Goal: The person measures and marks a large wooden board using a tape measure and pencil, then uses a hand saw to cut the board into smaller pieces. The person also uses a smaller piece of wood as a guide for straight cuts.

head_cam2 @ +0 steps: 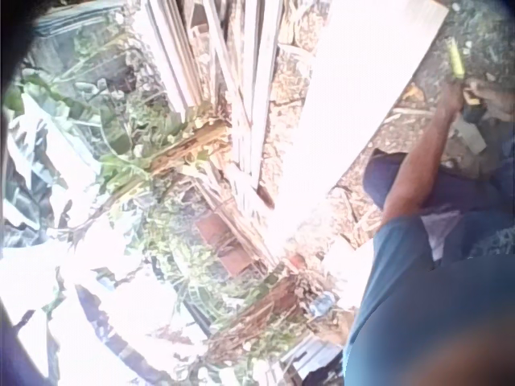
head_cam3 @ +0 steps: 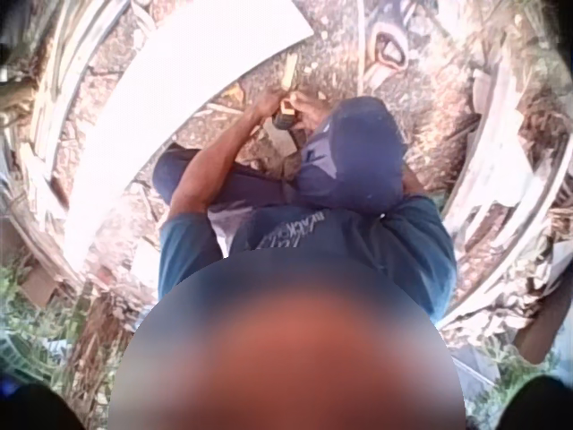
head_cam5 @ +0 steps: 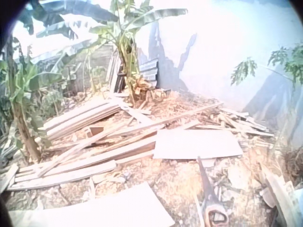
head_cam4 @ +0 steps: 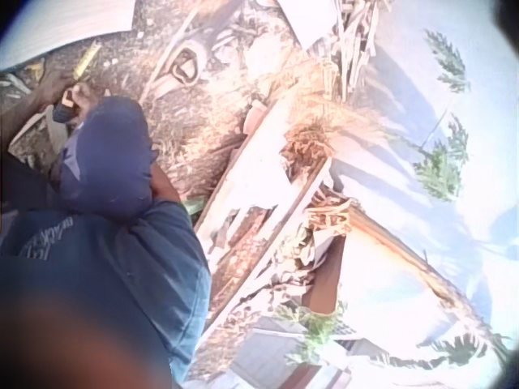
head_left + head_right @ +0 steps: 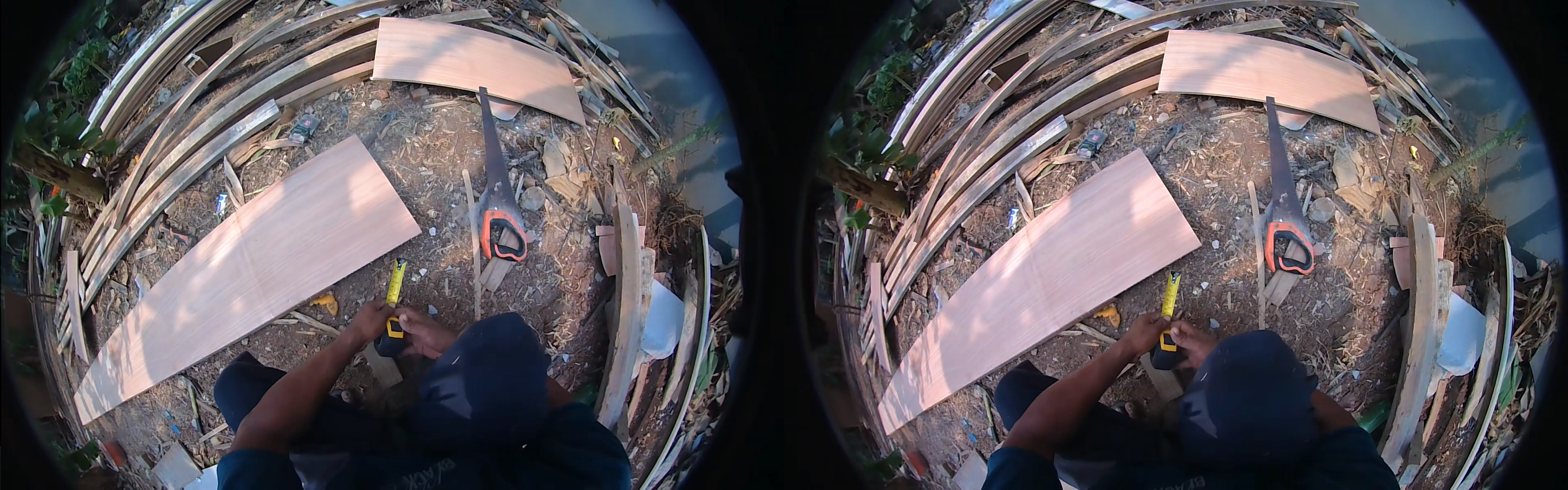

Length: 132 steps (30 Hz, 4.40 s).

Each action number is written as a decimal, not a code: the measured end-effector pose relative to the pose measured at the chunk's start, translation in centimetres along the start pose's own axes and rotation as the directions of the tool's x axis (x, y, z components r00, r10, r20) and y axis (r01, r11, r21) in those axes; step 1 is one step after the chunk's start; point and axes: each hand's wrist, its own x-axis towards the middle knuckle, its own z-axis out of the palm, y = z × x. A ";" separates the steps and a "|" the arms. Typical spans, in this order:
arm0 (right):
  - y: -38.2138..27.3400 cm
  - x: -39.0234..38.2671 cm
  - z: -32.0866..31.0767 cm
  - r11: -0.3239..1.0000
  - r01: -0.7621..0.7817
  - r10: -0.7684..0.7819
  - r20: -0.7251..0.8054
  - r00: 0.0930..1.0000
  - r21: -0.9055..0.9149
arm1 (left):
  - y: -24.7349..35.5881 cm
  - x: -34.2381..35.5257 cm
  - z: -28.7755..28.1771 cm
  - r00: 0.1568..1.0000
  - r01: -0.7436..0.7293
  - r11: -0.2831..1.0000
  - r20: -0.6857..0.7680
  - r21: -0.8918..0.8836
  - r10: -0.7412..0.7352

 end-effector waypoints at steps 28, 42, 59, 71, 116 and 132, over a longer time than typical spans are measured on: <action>0.7 -1.8 -9.4 0.756 -0.080 -0.223 -0.371 0.901 -0.649 | 12.6 -8.9 -15.6 0.951 0.044 0.801 -0.270 0.597 0.149; -2.7 -0.6 -8.9 0.515 -0.162 -0.338 -0.373 0.864 -0.842 | 9.8 -15.9 -20.5 0.844 0.345 0.806 -0.535 0.482 -0.042; 7.7 -5.4 -3.9 0.373 0.089 -0.407 -0.077 0.910 -0.924 | 2.9 -18.8 -22.1 0.900 0.308 0.910 -0.396 0.278 -0.184; -11.8 -4.8 -5.4 0.407 0.011 -0.614 -0.265 0.743 -0.913 | 4.2 -14.2 -19.0 0.978 0.186 0.631 -0.202 0.754 -0.046; -7.6 0.4 -7.8 0.158 -0.125 -0.155 -0.150 0.977 -0.979 | -29.5 -35.1 -18.7 0.250 -0.500 0.398 -0.568 -0.769 -0.784; -3.5 0.5 -7.8 0.332 -0.097 -0.060 -0.124 0.991 -0.938 | -34.7 -28.2 -8.3 0.579 0.432 0.897 -0.791 0.094 -0.196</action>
